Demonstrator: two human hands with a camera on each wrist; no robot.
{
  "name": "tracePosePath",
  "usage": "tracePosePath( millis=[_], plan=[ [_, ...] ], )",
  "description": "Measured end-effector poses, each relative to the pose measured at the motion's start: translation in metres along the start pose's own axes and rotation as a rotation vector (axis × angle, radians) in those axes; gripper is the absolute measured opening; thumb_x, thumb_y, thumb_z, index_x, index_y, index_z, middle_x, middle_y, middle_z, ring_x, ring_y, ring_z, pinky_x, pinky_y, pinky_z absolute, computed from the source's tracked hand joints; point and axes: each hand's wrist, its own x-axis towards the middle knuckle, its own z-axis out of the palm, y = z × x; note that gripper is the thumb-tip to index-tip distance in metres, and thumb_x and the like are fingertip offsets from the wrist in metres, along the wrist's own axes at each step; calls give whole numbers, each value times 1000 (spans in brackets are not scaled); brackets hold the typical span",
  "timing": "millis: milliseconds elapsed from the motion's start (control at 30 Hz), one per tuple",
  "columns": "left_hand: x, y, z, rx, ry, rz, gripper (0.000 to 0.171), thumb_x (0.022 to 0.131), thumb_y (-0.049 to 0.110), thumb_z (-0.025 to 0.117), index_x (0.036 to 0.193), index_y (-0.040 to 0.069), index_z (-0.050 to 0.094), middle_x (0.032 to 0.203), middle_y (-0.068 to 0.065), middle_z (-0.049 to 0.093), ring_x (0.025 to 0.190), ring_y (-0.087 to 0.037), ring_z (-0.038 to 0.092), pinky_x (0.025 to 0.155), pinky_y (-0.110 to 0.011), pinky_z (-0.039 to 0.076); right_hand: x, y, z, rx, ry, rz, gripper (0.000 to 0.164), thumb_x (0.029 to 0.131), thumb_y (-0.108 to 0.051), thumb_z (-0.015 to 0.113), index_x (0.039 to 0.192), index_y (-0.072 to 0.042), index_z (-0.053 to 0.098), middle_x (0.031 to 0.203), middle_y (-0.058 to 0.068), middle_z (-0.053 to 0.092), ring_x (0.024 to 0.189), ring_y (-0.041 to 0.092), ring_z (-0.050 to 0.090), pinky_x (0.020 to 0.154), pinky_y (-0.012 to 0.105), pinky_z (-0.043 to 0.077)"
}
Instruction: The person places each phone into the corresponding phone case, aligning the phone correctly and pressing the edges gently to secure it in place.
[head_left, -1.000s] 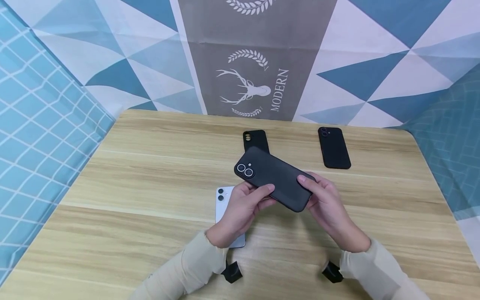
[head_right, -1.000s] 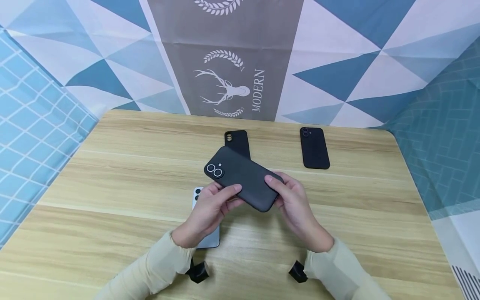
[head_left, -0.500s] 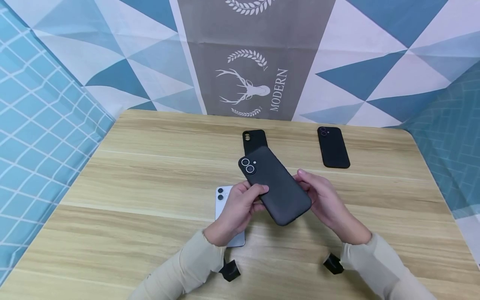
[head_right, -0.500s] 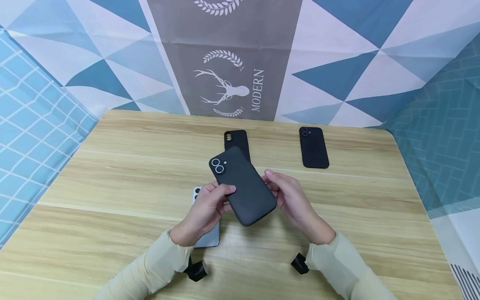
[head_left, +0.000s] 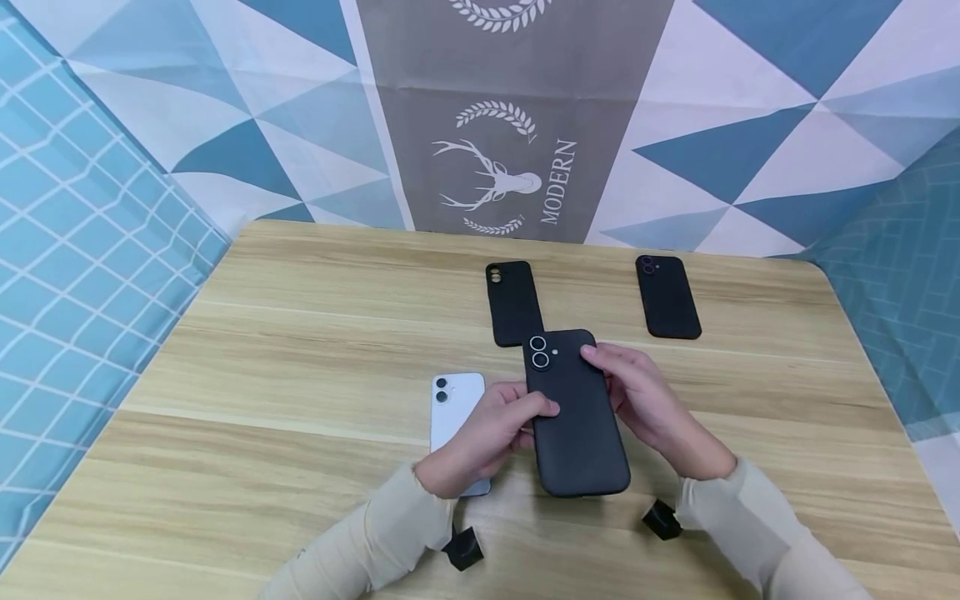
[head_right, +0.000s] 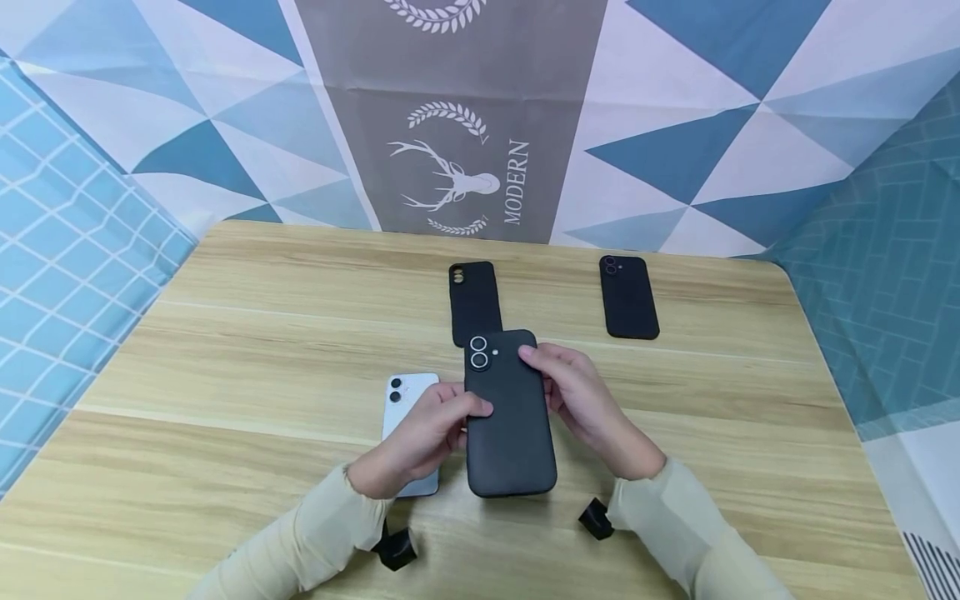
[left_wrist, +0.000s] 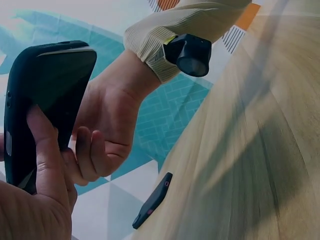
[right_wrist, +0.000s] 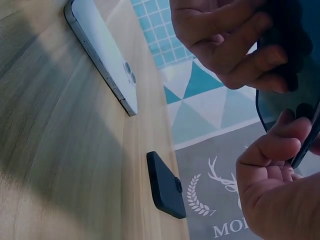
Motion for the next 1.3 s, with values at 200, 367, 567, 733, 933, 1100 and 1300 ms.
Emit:
tracePosePath(
  millis=[200,367,567,733,933,1100,1300],
  plan=[
    [2,0,-1,11,-17,-39,39,84,11,52,113,-14,56,80,6,69,69,-4,67,62,-20,57,-2,-1,-2,72,60,-25,33,100,-12,41,83,-15,69,71,-6,70,64,5,66,57,19,56],
    [3,3,-3,25,-42,-22,42,87,15,53,121,-9,54,87,3,70,73,-4,67,64,-19,57,-5,-1,-4,157,110,-99,34,101,-10,38,81,-12,66,68,-5,68,56,5,62,46,17,48],
    [0,6,-5,0,-34,-4,44,88,16,53,123,-10,52,88,0,69,72,-8,68,65,-26,59,-8,0,-5,249,184,-184,38,102,-9,31,80,-11,63,68,-1,69,54,8,61,47,20,49],
    [-1,6,-4,-37,37,16,42,88,15,56,121,-11,51,88,0,66,70,-10,67,67,-31,60,-12,1,-7,284,150,-240,38,102,-9,28,91,-8,65,76,2,72,60,12,66,55,22,54],
    [-1,9,-4,-112,152,84,37,87,13,55,115,-11,55,85,4,69,69,-5,65,61,-20,57,-14,1,-8,265,31,-275,39,102,-7,24,99,-4,62,81,7,73,68,17,70,64,26,58],
    [-1,12,-7,-168,156,101,38,87,11,52,119,-11,52,89,5,68,72,-4,67,60,-18,56,-16,2,-11,196,23,-277,43,103,-11,23,94,-6,65,74,6,72,63,15,68,60,25,57],
    [-1,12,-10,-171,157,105,33,86,11,50,114,-8,54,87,5,69,67,-5,66,58,-18,56,-22,2,-14,228,34,-258,45,103,-10,24,92,-4,67,75,7,72,62,14,67,60,23,56]
  ],
)
